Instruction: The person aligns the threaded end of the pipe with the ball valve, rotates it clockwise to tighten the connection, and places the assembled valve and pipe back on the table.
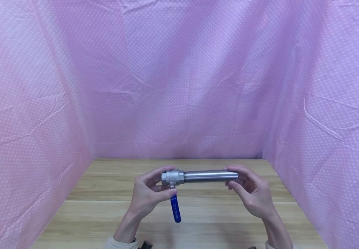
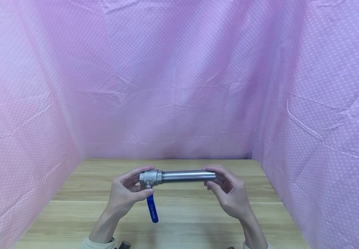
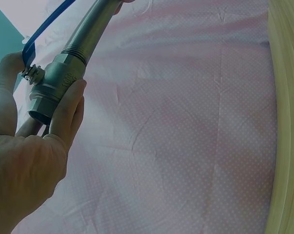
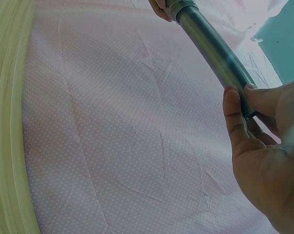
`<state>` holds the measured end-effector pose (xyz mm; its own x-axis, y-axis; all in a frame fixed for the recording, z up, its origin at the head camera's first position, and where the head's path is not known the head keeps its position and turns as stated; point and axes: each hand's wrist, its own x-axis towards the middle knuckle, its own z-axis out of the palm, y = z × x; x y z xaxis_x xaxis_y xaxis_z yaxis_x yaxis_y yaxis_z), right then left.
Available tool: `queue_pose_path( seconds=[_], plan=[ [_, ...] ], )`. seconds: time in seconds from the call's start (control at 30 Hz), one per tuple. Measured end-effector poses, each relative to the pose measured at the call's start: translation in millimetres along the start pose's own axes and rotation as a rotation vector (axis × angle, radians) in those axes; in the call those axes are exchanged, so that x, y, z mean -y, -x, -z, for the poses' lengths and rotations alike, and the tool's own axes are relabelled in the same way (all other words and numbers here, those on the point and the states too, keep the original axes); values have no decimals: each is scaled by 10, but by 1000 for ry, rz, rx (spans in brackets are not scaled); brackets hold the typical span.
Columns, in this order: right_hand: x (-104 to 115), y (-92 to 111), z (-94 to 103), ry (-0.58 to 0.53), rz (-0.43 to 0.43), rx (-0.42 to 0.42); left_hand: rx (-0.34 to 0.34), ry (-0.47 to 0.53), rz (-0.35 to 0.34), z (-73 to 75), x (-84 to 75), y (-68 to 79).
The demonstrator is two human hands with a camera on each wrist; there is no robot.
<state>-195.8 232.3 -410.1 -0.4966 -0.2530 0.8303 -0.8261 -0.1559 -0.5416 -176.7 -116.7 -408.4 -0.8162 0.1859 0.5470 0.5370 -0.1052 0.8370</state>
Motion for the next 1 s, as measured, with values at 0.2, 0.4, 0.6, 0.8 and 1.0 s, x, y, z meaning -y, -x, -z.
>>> queue_pose_path(
  seconds=[0.2, 0.4, 0.6, 0.8, 1.0],
  plan=[
    [-14, 7, 2, 25, -3, -1, -8, 11, 13, -1, -1, 1],
    [-6, 19, -3, 48, -20, -8, -7, 15, 7, 1, 13, -4],
    [3, 22, -5, 67, -19, -13, -12, 18, 6, 4, 18, -1],
    [10, 47, 8, 125, -66, -16, -7, 33, 0, -1, 7, -2],
    [20, 50, 33, 171, -84, -1, -3, 40, -3, -7, 6, 2]
  ],
)
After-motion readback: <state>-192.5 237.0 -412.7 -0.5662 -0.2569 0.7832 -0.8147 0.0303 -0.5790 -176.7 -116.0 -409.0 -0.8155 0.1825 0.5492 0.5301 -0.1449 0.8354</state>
